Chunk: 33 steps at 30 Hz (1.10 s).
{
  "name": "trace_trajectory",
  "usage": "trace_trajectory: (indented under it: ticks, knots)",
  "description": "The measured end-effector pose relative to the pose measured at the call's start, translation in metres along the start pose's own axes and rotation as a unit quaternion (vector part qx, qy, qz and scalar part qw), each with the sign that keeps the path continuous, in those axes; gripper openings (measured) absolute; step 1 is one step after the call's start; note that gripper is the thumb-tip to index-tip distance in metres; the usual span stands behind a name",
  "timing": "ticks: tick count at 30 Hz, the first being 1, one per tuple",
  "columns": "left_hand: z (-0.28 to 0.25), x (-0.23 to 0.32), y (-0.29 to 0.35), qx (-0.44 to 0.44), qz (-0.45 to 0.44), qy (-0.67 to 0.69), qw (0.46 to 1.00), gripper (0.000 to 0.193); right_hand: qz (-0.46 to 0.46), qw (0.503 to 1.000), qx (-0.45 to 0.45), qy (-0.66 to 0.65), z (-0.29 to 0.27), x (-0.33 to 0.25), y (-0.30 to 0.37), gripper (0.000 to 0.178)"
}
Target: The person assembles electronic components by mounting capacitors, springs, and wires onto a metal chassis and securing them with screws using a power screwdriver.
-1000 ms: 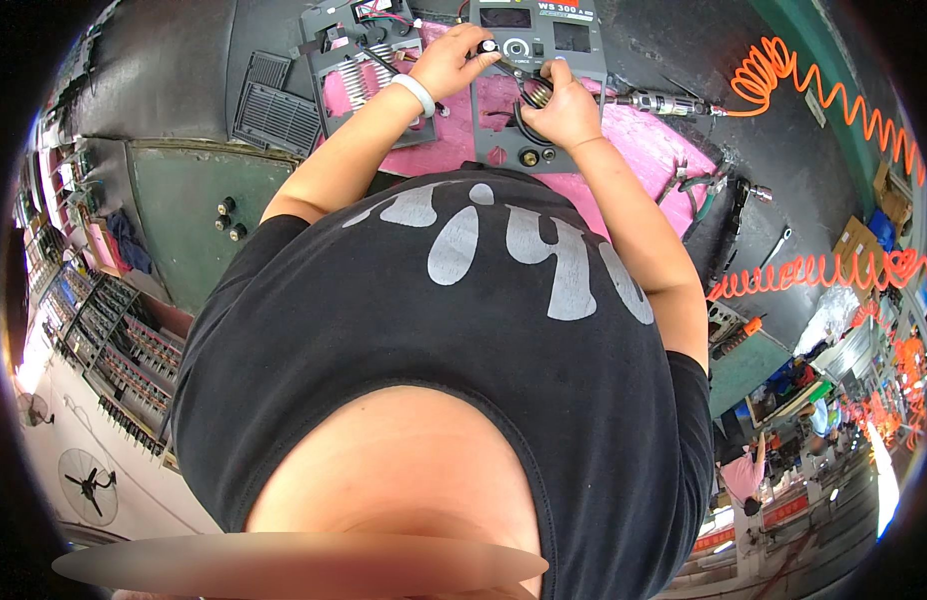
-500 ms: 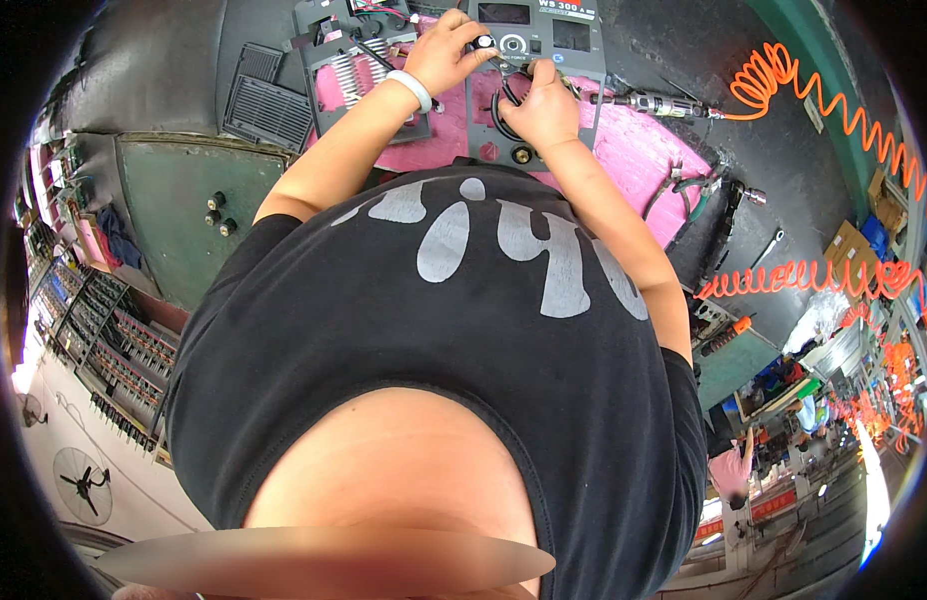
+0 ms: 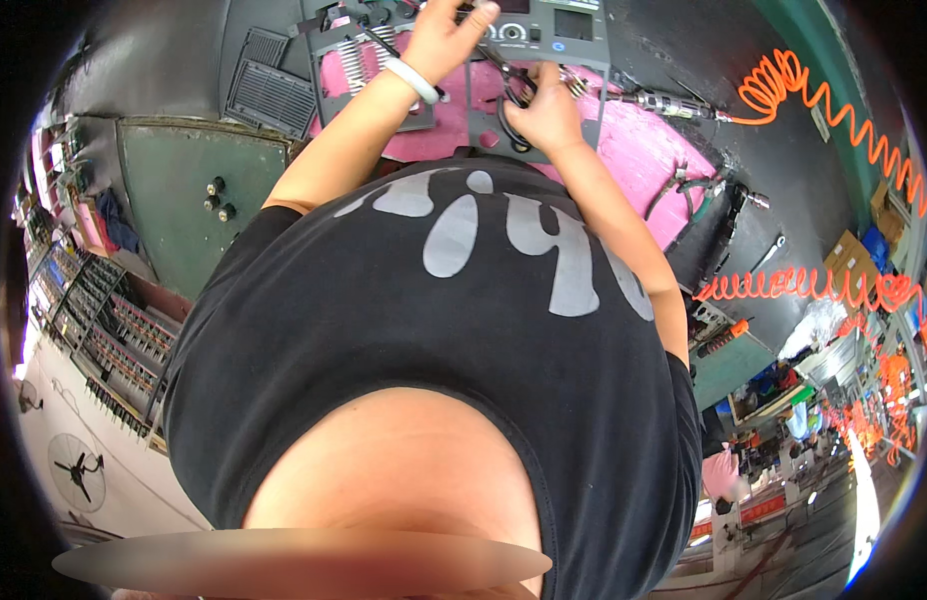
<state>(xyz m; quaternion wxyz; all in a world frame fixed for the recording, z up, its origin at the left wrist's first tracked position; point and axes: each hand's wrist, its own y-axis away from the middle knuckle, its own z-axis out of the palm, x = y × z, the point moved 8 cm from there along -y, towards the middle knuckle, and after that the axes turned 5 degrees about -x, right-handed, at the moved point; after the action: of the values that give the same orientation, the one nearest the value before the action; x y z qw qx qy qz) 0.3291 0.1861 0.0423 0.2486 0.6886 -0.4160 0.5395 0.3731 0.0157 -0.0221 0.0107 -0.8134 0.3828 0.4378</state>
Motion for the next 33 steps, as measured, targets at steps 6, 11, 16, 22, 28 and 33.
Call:
trace_trajectory:
  ticks: [6,11,16,22,28,33]
  knots:
    - [-0.064,-0.025,0.024,-0.021,-0.3,0.612,0.732,0.02,-0.034,0.977,0.049,-0.203,-0.012,0.045,0.003,0.033]
    - [-0.182,-0.074,0.038,0.204,-0.244,0.553,0.77,0.018,0.029,0.978,0.026,-0.207,-0.02,0.035,0.019,0.035]
    - [-0.265,-0.264,0.066,0.264,-0.319,0.47,0.779,0.012,0.005,0.979,0.014,-0.205,-0.004,0.024,0.02,0.037]
    - [-0.282,-0.232,0.014,0.191,-0.253,-0.31,0.896,0.035,0.017,0.986,0.03,-0.163,-0.007,0.03,0.027,0.036]
    - [-0.261,-0.198,0.009,0.142,-0.161,-0.479,0.851,0.046,0.035,0.984,0.059,-0.167,-0.009,0.028,0.039,0.037]
    - [-0.254,-0.135,0.063,0.3,-0.045,-0.398,0.866,0.038,0.012,0.982,0.141,-0.123,-0.031,0.035,0.048,0.044]
